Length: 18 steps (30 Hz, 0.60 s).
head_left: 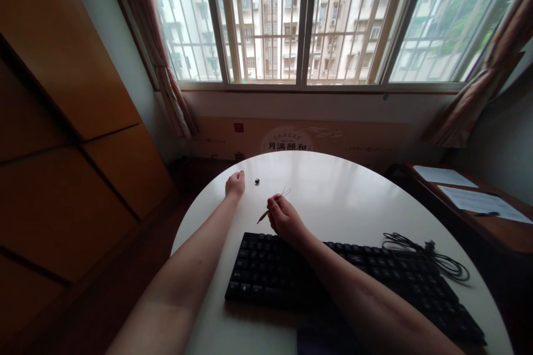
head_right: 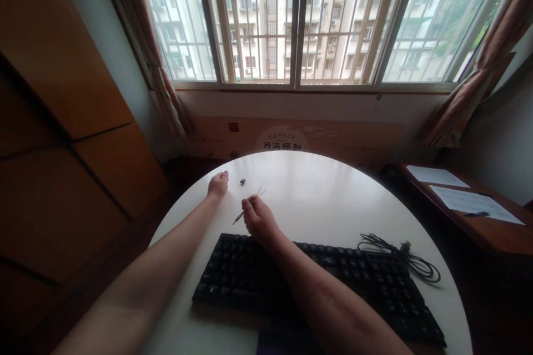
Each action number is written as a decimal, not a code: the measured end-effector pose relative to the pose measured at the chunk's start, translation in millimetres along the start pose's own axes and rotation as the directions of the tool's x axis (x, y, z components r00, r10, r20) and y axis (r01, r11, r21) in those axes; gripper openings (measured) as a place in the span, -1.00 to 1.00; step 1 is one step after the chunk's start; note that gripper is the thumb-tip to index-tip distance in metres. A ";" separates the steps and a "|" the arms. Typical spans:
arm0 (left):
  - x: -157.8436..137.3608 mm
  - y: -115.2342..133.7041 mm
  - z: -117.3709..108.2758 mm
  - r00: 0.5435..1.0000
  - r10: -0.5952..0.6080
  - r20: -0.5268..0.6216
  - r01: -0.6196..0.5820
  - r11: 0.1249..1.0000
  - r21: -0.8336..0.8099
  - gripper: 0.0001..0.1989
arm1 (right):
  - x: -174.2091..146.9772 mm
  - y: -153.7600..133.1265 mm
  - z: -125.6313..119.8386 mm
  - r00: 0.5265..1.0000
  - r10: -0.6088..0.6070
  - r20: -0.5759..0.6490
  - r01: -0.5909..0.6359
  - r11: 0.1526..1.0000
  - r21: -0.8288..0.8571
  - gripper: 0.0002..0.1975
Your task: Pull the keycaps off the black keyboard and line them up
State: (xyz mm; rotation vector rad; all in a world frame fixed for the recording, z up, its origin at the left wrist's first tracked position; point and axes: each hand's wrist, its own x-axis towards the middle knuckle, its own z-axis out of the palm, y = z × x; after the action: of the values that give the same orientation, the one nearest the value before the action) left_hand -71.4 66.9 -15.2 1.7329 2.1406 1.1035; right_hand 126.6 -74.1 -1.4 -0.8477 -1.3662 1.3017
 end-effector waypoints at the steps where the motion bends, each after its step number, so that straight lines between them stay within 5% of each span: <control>1: -5.0 2.4 -1.3 1.000 0.002 0.010 -0.002 1.000 -0.002 -0.52 | -2.2 -1.7 -0.8 0.999 -0.012 0.030 0.013 1.000 -0.025 -0.72; 6: -31.9 10.9 -15.7 0.966 0.140 0.217 -0.136 0.990 -0.034 -0.56 | -7.1 -7.8 -6.7 0.977 -0.133 0.168 0.183 0.924 -0.335 -0.77; 9: -42.2 17.9 -27.2 0.880 0.256 0.400 -0.255 0.965 -0.057 -0.57 | -7.4 -9.2 -7.7 0.977 -0.125 0.171 0.186 0.893 -0.410 -0.78; 14: -50.3 36.0 -37.0 0.627 0.281 0.726 -0.382 0.924 -0.027 -0.59 | -10.4 -12.1 -7.0 0.963 -0.129 0.237 0.233 0.842 -0.486 -0.80; 18: -54.9 45.0 -45.8 0.322 0.121 0.939 -0.244 0.969 -0.041 -0.65 | -13.7 -16.3 -8.3 0.937 -0.147 0.316 0.292 0.825 -0.485 -0.81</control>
State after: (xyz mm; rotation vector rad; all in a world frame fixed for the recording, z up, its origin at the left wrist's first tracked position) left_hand -45.3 -0.1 29.1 1.9386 1.2295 -0.1527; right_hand 140.2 -87.8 10.9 -0.8560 -2.0314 0.8824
